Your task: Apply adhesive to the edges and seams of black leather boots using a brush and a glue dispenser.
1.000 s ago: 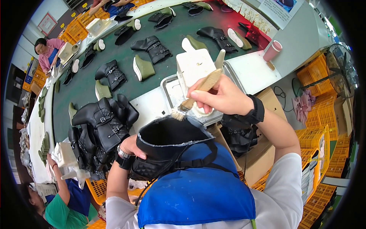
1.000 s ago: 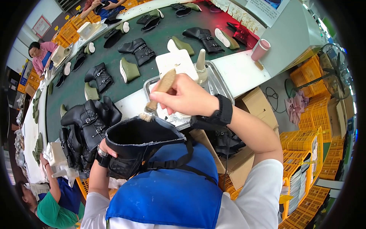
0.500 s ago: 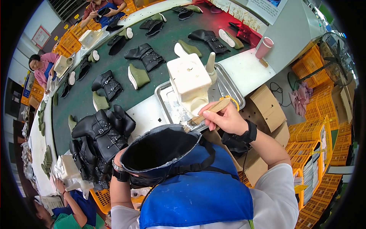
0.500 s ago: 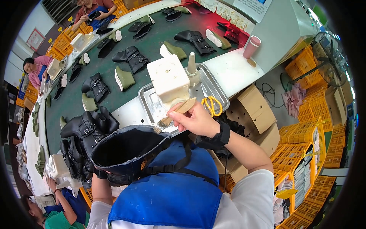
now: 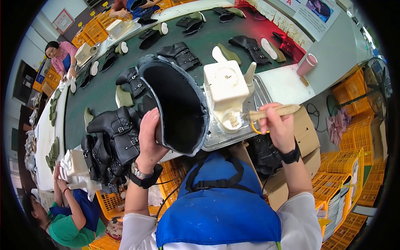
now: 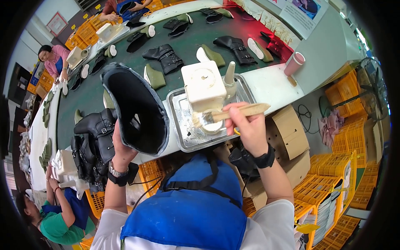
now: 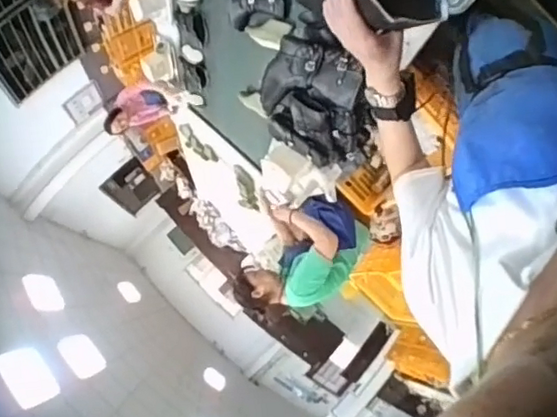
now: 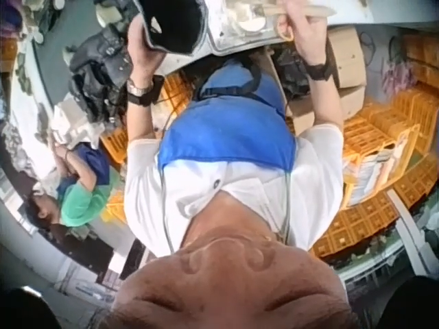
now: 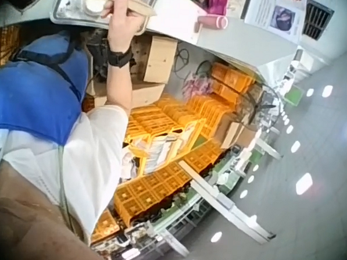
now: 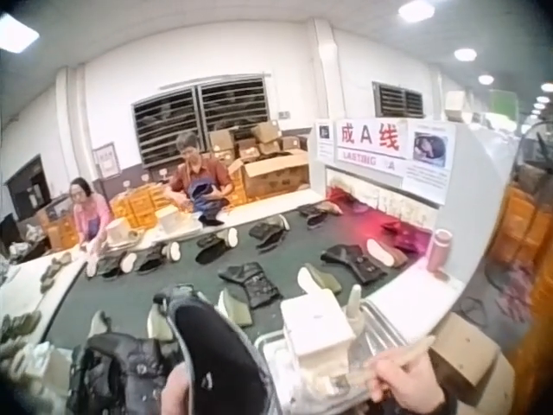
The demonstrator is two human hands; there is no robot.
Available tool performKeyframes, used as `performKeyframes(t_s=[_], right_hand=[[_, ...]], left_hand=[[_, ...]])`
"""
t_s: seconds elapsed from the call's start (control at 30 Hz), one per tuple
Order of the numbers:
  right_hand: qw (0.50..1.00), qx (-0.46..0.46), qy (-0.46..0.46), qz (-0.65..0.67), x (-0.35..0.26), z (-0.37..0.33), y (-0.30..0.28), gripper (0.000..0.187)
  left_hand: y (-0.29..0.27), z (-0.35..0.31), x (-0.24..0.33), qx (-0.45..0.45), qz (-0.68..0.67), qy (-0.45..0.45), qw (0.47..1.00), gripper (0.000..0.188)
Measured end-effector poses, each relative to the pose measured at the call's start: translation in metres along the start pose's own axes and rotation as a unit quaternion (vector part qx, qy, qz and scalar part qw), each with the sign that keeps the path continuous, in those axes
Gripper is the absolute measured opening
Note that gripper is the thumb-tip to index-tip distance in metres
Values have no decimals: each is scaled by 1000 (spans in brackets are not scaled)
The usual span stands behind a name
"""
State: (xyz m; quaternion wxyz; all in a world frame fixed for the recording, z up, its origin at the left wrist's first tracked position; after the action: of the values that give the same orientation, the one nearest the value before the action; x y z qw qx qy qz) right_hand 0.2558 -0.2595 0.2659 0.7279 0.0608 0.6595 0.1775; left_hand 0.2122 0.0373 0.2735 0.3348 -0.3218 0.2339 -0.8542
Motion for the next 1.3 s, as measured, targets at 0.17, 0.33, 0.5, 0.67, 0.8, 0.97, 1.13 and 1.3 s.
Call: performKeyframes(t_s=[0.17, 0.33, 0.5, 0.67, 0.8, 0.97, 1.13, 1.3], right_hand=[[999, -43, 25, -21, 8, -19, 38, 13], [978, -157, -19, -137, 16, -24, 81, 7], [937, -167, -181, -249, -4, -20, 79, 8], [994, -35, -81, -70, -3, -7, 29, 12], [993, -9, -105, -51, -30, 23, 27, 15], [985, -109, -119, -64, -59, 74, 84, 17], [967, -161, -145, -133, -52, 87, 126, 17], [908, -181, -256, -278, -56, 81, 138, 19]], left_hand=[[0, 4, 12, 61, 106, 69, 990, 54], [10, -4, 20, 57, 129, 107, 984, 44], [11, -10, 22, 45, 128, 72, 988, 53], [8, -11, 17, 33, 108, 5, 994, 61], [10, -12, 25, -1, 138, 11, 990, 63], [11, -22, 39, -47, 120, 11, 992, 64], [14, -25, 50, -76, 126, 26, 989, 62], [10, -29, 52, -55, 135, 38, 989, 57]])
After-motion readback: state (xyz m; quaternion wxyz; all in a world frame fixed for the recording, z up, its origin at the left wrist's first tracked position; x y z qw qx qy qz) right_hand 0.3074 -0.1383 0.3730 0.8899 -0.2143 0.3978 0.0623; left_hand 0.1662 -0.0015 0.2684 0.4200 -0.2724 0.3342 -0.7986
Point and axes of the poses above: each hand's wrist, its own z-axis towards the middle knuckle, its own y-axis out of the palm, x = y × z, the point moved 9 cm from there along z, towards the middle knuckle, and after that the axes turned 5 degrees about z, right-handed, at the moved point
